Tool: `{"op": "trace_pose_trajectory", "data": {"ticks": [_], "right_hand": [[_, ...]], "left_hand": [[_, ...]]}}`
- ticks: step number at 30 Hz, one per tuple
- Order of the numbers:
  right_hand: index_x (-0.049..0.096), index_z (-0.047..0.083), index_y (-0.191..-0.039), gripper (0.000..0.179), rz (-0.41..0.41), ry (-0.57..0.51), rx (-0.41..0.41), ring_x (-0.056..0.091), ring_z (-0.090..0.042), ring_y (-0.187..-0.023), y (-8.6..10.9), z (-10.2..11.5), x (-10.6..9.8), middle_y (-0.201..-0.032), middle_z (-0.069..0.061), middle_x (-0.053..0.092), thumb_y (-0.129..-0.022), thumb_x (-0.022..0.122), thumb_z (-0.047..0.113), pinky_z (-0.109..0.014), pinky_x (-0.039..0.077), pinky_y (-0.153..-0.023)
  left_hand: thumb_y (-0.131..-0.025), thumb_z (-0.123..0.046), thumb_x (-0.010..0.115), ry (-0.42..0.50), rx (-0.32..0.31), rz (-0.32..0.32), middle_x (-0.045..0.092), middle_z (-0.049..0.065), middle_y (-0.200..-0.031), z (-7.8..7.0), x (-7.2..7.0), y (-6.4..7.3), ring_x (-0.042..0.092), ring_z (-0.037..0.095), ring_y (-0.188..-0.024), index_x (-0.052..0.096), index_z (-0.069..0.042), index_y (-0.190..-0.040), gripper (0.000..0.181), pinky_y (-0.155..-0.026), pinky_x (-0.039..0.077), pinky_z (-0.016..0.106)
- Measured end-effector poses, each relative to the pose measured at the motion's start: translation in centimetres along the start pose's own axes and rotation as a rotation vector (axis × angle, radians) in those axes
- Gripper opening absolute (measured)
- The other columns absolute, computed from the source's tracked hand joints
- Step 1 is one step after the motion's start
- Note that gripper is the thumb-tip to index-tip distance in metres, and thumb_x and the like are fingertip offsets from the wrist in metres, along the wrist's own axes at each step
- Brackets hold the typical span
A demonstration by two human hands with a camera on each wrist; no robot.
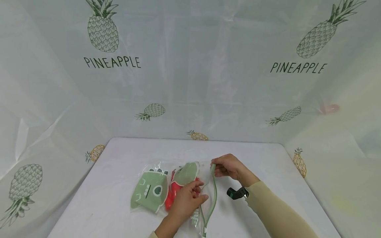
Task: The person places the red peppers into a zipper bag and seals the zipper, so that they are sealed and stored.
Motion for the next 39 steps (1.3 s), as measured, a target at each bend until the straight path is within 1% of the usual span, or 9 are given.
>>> {"op": "trace_pose_trajectory", "data": {"ticks": [7, 13, 16, 20, 25, 28, 31, 34, 39], "right_hand": [[0.071, -0.010, -0.106, 0.025, -0.070, -0.119, -0.080, 0.075, -0.014, -0.066, -0.3, 0.5, -0.6, -0.074, -0.005, 0.074, -0.101, 0.068, 0.013, -0.033, 0.066, -0.070], [0.067, -0.013, -0.117, 0.030, -0.143, -0.236, -0.139, 0.077, -0.015, -0.072, -0.1, 0.7, -1.6, -0.077, -0.005, 0.076, -0.103, 0.065, 0.014, -0.034, 0.066, -0.075], [0.065, -0.012, -0.121, 0.031, -0.188, -0.278, -0.152, 0.077, -0.015, -0.075, 0.3, 0.4, -2.4, -0.081, -0.005, 0.077, -0.104, 0.064, 0.014, -0.035, 0.066, -0.077], [0.061, -0.011, -0.129, 0.035, -0.209, -0.319, -0.154, 0.078, -0.015, -0.082, 1.2, -0.3, -3.7, -0.088, -0.004, 0.079, -0.107, 0.062, 0.016, -0.036, 0.066, -0.082], [0.059, -0.010, -0.134, 0.040, -0.210, -0.378, -0.143, 0.079, -0.016, -0.087, 2.4, -1.7, -5.2, -0.094, -0.005, 0.080, -0.108, 0.062, 0.021, -0.035, 0.064, -0.087], [0.062, -0.008, -0.131, 0.037, -0.229, -0.406, -0.128, 0.080, -0.016, -0.088, 3.1, -2.6, -5.5, -0.094, -0.005, 0.080, -0.109, 0.061, 0.022, -0.035, 0.064, -0.088], [0.065, -0.005, -0.127, 0.033, -0.234, -0.424, -0.116, 0.080, -0.016, -0.088, 3.6, -3.3, -5.5, -0.093, -0.005, 0.080, -0.109, 0.060, 0.022, -0.034, 0.064, -0.088], [0.065, -0.006, -0.127, 0.033, -0.237, -0.445, -0.115, 0.080, -0.016, -0.088, 3.9, -3.7, -5.4, -0.091, -0.005, 0.080, -0.110, 0.059, 0.022, -0.035, 0.064, -0.088], [0.060, -0.009, -0.133, 0.039, -0.238, -0.474, -0.124, 0.080, -0.016, -0.088, 4.2, -3.7, -5.5, -0.090, -0.005, 0.079, -0.110, 0.059, 0.022, -0.035, 0.064, -0.088]], "left_hand": [[-0.083, -0.028, 0.092, -0.077, -0.069, 0.036, 0.064, 0.001, -0.103, 0.9, 0.7, 0.3, 0.055, 0.009, -0.081, 0.067, -0.015, -0.131, 0.056, -0.068, 0.051, 0.019], [-0.082, -0.025, 0.091, -0.202, -0.011, 0.073, 0.059, -0.003, -0.106, 0.9, 1.5, 0.2, 0.055, 0.011, -0.088, 0.063, -0.008, -0.133, 0.060, -0.074, 0.053, 0.023], [-0.083, -0.018, 0.089, -0.261, 0.027, 0.042, 0.059, -0.003, -0.106, 0.9, 1.1, -0.2, 0.056, 0.012, -0.092, 0.064, -0.007, -0.129, 0.054, -0.079, 0.056, 0.028], [-0.087, -0.011, 0.084, -0.329, 0.074, -0.036, 0.064, 0.000, -0.106, 0.8, -0.4, -1.1, 0.062, 0.014, -0.097, 0.068, -0.008, -0.124, 0.041, -0.085, 0.060, 0.034], [-0.090, -0.008, 0.080, -0.412, 0.101, -0.120, 0.069, 0.001, -0.102, 0.8, -2.3, -2.1, 0.066, 0.014, -0.094, 0.075, -0.010, -0.116, 0.026, -0.082, 0.062, 0.032], [-0.092, -0.008, 0.078, -0.382, 0.101, -0.127, 0.069, -0.001, -0.097, 1.0, -2.8, -2.2, 0.064, 0.010, -0.089, 0.076, -0.011, -0.109, 0.018, -0.078, 0.060, 0.027], [-0.094, -0.011, 0.075, -0.306, 0.077, -0.105, 0.069, -0.003, -0.096, 1.4, -2.9, -2.0, 0.064, 0.009, -0.088, 0.076, -0.011, -0.108, 0.013, -0.076, 0.059, 0.025], [-0.097, -0.016, 0.074, -0.204, 0.022, -0.072, 0.070, -0.003, -0.095, 2.3, -3.0, -1.6, 0.064, 0.010, -0.088, 0.076, -0.011, -0.109, 0.013, -0.075, 0.057, 0.022], [-0.100, -0.023, 0.071, 0.020, -0.118, -0.029, 0.070, 0.002, -0.091, 4.6, -3.3, -0.4, 0.064, 0.013, -0.083, 0.074, -0.005, -0.109, 0.021, -0.069, 0.056, 0.021]]}}
Point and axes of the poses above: each hand's wrist, its own y-axis away from the middle knuckle, its own x-axis out of the palm, z = x × y, the point moved 10 cm from there along -y, towards the middle knuckle
